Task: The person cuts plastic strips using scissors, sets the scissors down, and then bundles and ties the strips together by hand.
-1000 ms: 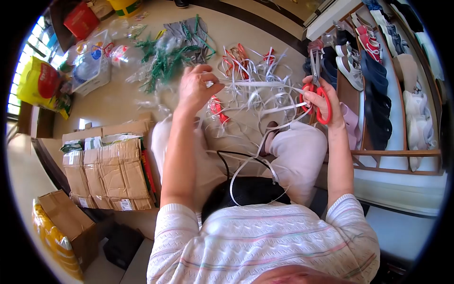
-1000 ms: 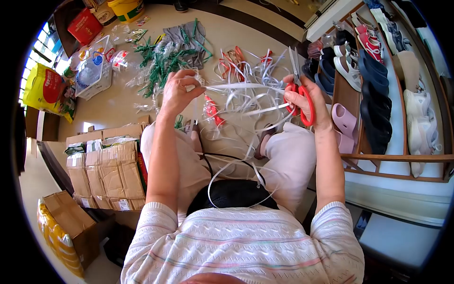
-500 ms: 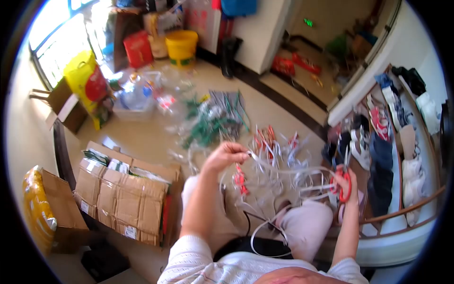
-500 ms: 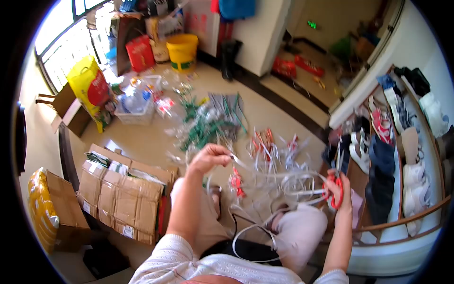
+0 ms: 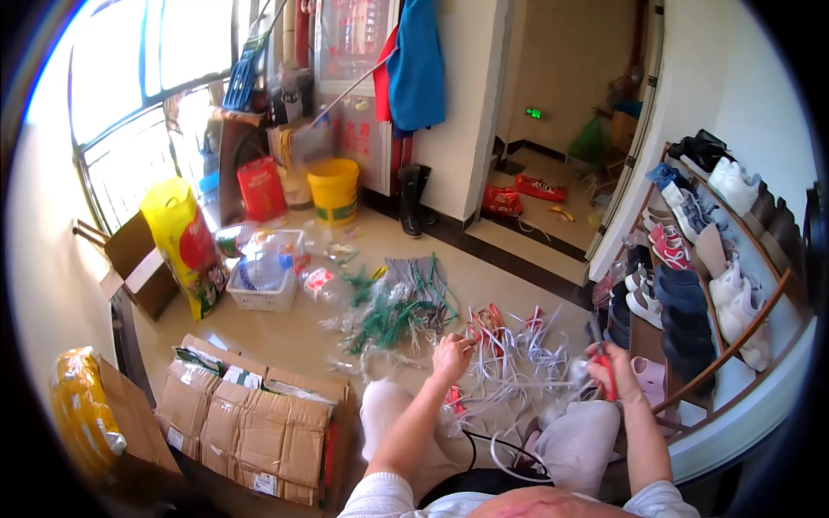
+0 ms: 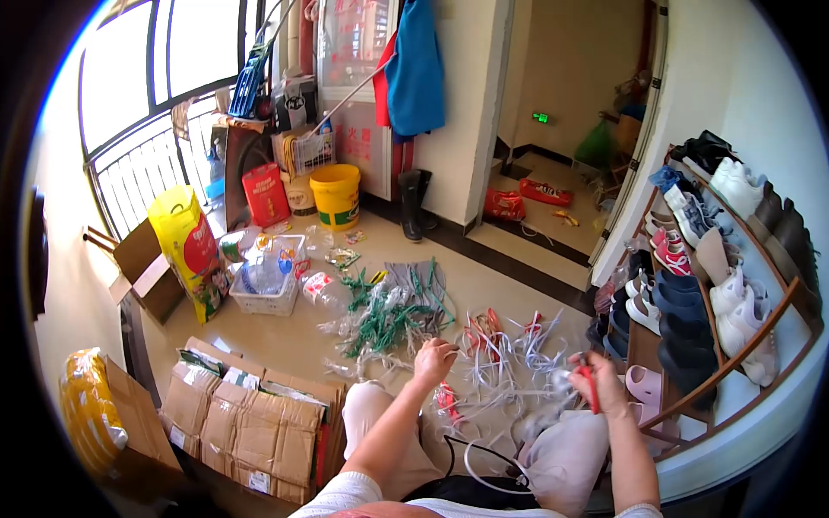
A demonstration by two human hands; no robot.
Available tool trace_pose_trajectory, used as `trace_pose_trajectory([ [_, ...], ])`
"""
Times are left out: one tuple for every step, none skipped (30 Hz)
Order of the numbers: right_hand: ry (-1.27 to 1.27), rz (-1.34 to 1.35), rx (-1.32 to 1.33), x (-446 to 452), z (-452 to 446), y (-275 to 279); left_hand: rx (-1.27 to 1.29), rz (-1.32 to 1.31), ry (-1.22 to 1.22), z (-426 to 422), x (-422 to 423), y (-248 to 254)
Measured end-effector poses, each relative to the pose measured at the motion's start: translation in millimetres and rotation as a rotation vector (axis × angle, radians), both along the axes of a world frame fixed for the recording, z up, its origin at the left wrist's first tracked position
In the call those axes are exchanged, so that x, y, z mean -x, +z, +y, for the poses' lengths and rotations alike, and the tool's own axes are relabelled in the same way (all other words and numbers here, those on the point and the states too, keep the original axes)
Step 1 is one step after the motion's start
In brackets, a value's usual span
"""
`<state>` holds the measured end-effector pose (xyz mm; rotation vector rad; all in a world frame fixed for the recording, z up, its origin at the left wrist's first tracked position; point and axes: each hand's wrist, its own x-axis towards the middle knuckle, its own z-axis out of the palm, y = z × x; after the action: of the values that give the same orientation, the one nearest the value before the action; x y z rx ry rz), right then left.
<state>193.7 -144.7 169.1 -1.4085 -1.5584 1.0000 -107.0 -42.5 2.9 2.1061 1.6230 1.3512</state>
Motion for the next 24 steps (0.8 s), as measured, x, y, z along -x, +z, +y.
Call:
trace_pose_trajectory([
  [0.019,-0.012,-0.010,10,-2,-4,-0.043,-0.073,0.008,-5,-10,9],
  [0.040,-0.023,-0.020,21,-2,-10,-0.084,-0.144,0.019,-11,-18,18],
  [0.047,0.015,0.026,30,-1,-19,0.022,-0.343,-0.208,-20,-28,30],
  [0.054,0.051,0.071,35,2,-34,0.132,-0.540,-0.436,-32,-38,45],
  [0.106,0.047,0.021,36,12,-60,0.247,-0.738,-0.664,-43,-48,58],
  [0.108,0.037,0.022,48,12,-64,0.368,-0.939,-0.892,-51,-56,66],
  [0.120,0.137,-0.010,55,20,-79,0.533,-0.961,-1.014,-57,-62,70],
  [0.128,0.233,-0.036,59,28,-93,0.703,-0.984,-1.137,-60,-66,68],
  [0.155,-0.090,-0.180,59,23,-84,0.709,-1.068,-1.124,-50,-71,49],
  [0.116,-0.111,-0.159,60,27,-79,0.737,-1.040,-1.144,-39,-68,41],
  [0.078,-0.139,-0.125,61,29,-73,0.723,-1.030,-1.111,-31,-70,33],
  [0.034,-0.162,-0.075,63,25,-69,0.732,-1.022,-1.073,-29,-68,32],
  [0.043,-0.119,-0.068,68,27,-64,0.798,-0.986,-1.036,-25,-67,30],
  [0.041,-0.076,-0.066,73,34,-58,0.866,-0.941,-1.010,-18,-67,27],
  [0.026,-0.077,-0.064,76,40,-57,0.891,-0.827,-1.011,-14,-62,28],
  [0.046,-0.169,-0.053,76,42,-51,0.985,-0.699,-0.926,-10,-58,33],
  [0.032,-0.047,-0.030,80,47,-55,1.009,-0.684,-0.920,-7,-57,27],
  [0.059,-0.073,-0.072,82,52,-59,1.019,-0.685,-0.914,-5,-56,27],
  [0.071,0.017,-0.029,84,56,-62,0.999,-0.838,-0.919,-6,-55,30],
  [0.076,0.082,0.041,84,58,-64,0.961,-0.984,-0.907,-4,-53,34],
  [0.056,0.144,0.042,87,61,-69,0.930,-1.069,-0.939,-1,-50,38],
  [0.085,0.144,0.049,84,65,-73,0.889,-1.147,-0.969,2,-48,39],
  [0.101,0.159,0.052,84,67,-74,0.926,-1.290,-1.058,3,-48,37],
  [0.119,0.176,0.046,86,69,-75,0.950,-1.430,-1.147,5,-48,34],
])
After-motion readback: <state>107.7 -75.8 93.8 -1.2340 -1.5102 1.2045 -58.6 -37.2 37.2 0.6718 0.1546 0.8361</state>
